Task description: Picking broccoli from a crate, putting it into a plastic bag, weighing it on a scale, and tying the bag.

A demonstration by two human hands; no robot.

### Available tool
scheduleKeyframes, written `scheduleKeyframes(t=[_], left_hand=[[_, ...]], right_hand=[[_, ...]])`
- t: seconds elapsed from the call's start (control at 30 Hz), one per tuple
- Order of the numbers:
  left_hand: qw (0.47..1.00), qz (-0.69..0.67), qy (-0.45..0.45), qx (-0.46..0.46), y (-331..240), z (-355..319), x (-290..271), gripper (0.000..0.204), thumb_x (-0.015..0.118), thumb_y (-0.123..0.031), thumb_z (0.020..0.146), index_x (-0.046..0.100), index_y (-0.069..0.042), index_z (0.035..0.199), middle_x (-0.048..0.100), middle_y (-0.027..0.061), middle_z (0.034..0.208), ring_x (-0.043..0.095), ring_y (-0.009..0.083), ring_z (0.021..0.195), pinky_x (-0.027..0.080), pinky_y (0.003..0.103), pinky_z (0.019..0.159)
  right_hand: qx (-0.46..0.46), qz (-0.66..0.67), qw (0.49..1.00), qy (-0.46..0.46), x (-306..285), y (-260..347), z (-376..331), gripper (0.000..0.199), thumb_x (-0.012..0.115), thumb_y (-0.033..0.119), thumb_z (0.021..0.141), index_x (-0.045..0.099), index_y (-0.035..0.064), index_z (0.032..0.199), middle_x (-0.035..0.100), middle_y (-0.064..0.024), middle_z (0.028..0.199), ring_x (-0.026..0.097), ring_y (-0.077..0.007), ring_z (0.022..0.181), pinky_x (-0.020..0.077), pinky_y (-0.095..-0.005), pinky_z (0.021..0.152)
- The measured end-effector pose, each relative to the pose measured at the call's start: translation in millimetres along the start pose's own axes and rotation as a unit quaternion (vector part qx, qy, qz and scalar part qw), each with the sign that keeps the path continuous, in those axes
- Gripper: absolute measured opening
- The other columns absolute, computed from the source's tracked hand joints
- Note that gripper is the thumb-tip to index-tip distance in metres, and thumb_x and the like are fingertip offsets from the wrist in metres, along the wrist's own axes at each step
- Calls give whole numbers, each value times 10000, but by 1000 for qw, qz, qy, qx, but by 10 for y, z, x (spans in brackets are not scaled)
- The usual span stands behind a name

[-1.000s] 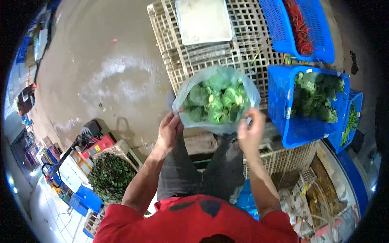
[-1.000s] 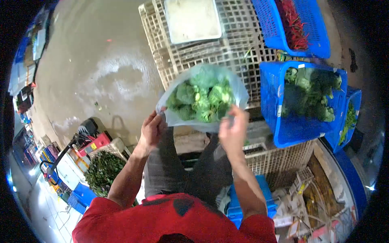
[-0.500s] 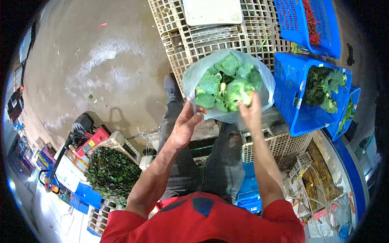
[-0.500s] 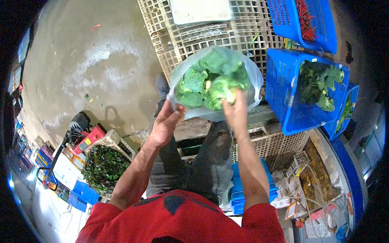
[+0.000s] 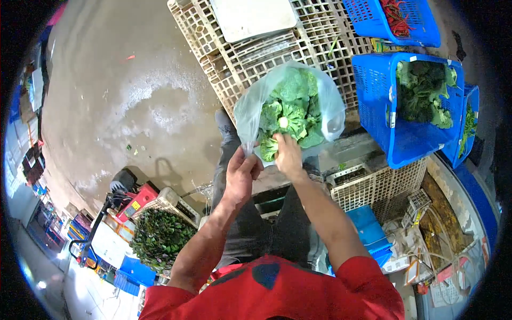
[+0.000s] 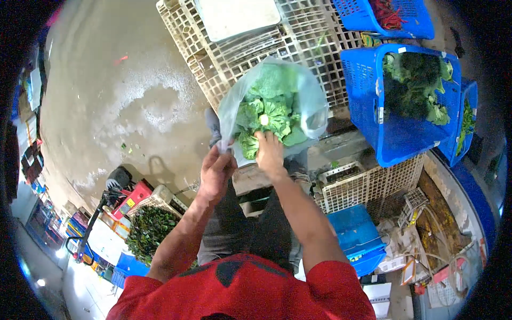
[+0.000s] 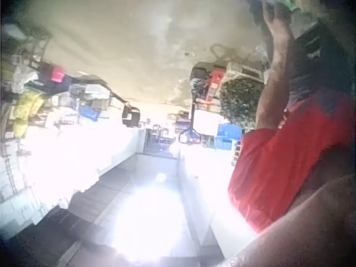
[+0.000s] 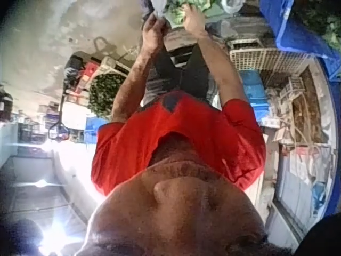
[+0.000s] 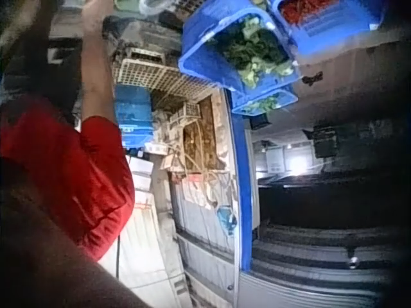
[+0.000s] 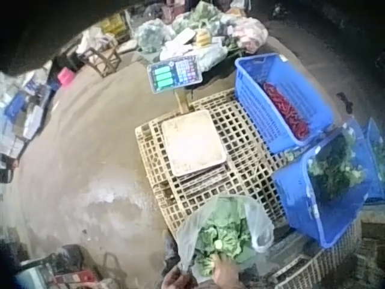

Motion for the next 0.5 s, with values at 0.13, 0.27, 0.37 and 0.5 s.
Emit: scheduleKeyframes(t=[0.13,0.27,0.37,0.5], left_hand=[[997,-42,-56,30,-68,-39,-121,226,495,-106,1003,579,-52,1206,548,3,720,421,72,573,319,223,525],[994,-55,-95,22,-90,-14,-100,134,524,-113,995,565,-67,1114,527,-4,718,425,73,585,336,235,542],[996,-43,-73,30,-27,67,12,107,532,-105,991,565,-70,1086,538,0,731,434,71,595,345,235,547],[980,-132,-133,59,-78,-48,-302,94,531,-47,994,583,-51,1073,549,-12,805,512,80,665,427,216,590]], right_hand=[[-135,-37,957,-255,-882,333,-370,744,779,189,747,447,79,1404,419,-197,1342,420,-381,1236,316,-540,1061],[37,-58,986,-152,-1247,-203,19,733,833,317,750,505,66,1356,520,-190,1330,424,-382,1263,302,-564,1051],[-121,-158,978,-67,-1003,-447,338,482,732,288,859,584,69,1263,660,-175,1185,511,-355,1262,339,-537,1046],[73,68,977,187,-970,-415,316,440,591,375,963,526,72,1275,698,-211,1116,660,-436,987,491,-500,945]])
Point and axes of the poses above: each hand's wrist, its own z-axis towards the middle knuckle, its own x-axis out of the palm, y = z × x, the point moved 6 cm from there along z, towards the middle knuckle
